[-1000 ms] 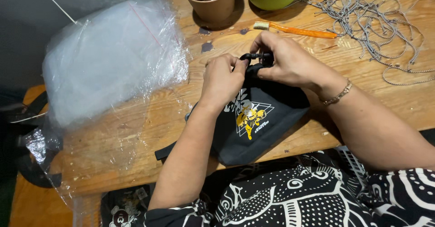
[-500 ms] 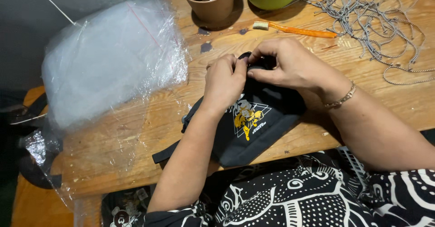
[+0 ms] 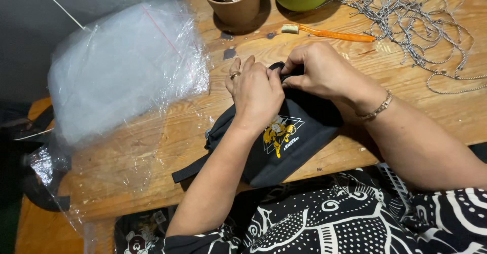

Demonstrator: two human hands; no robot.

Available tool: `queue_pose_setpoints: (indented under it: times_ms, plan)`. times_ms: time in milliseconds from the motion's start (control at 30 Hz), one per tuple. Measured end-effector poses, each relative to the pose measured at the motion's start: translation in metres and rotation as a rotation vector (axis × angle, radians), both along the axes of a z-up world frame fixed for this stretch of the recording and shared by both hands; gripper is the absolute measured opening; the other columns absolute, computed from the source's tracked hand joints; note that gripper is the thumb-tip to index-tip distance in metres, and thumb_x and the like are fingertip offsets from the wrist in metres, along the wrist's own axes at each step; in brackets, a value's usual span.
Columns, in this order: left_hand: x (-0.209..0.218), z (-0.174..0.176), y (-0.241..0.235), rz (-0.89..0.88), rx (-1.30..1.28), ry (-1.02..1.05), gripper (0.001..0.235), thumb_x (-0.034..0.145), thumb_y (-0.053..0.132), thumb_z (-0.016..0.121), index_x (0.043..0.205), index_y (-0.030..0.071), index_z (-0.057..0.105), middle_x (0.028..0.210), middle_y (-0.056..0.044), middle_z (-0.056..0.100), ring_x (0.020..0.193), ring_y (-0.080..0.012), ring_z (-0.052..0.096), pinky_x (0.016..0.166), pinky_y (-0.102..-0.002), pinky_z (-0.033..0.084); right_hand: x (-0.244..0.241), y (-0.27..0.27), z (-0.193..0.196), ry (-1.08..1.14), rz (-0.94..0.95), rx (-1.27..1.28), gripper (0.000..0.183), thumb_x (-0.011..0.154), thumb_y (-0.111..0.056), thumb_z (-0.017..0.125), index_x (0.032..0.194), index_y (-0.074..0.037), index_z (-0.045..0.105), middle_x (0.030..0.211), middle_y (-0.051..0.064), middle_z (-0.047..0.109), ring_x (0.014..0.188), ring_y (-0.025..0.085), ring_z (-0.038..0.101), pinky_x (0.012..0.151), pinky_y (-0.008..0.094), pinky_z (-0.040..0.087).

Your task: The person smooths a black drawstring bag on a wooden table, then uses an orange toothbrush to scrub the printed design on the bag's surface. They continue to smooth the bag with their hands and adjust the drawstring closure.

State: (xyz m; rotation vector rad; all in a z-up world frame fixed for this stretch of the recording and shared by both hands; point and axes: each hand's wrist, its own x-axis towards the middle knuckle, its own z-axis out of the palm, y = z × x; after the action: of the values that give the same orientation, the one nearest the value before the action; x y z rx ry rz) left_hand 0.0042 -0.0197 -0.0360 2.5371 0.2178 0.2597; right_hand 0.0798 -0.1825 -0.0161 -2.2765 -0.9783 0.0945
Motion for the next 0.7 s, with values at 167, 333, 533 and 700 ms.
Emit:
queue_pose_setpoints:
  times_ms: [167,333,533,700]
  plan:
    - [0.01,-0.013,0.015,-0.006,-0.006,0.115,0.035,0.095,0.039,0.056,0.084,0.008,0.066,0.131,-0.023,0.061,0.139,-0.0499,0.04,0.111,-0.068,0.024,-0.005,0.001,-0.001,-0.068,0.033,0.082,0.015,0.074,-0.021,0.085,0.083,-0.013,0.077,0.083,0.01,0.075,0.088,0.035,0.073,0.075,0.044,0.057]
    - [0.012,-0.005,0.02,-0.01,-0.037,0.199,0.042,0.096,0.049,0.052,0.081,0.013,0.066,0.11,-0.019,0.069,0.127,-0.0481,0.053,0.106,-0.064,0.035,-0.003,0.001,-0.008,-0.101,0.018,0.093,0.017,0.075,-0.021,0.086,0.084,-0.011,0.076,0.084,0.01,0.074,0.089,0.034,0.073,0.076,0.043,0.057]
    - [0.006,0.01,0.019,-0.071,-0.138,0.189,0.041,0.096,0.044,0.052,0.08,0.011,0.068,0.115,-0.026,0.066,0.129,-0.0513,0.049,0.107,-0.066,0.036,-0.008,-0.001,-0.009,-0.182,-0.017,0.077,0.022,0.075,-0.023,0.086,0.083,-0.008,0.071,0.09,0.011,0.07,0.089,0.038,0.071,0.074,0.045,0.057]
    - [0.001,0.026,0.014,-0.128,-0.044,0.169,0.035,0.097,0.034,0.051,0.088,0.003,0.064,0.145,-0.029,0.05,0.143,-0.0522,0.032,0.113,-0.071,0.021,-0.021,0.004,0.008,-0.212,-0.027,0.012,0.015,0.082,-0.03,0.081,0.083,-0.02,0.07,0.104,0.0,0.064,0.096,0.031,0.07,0.075,0.043,0.057]
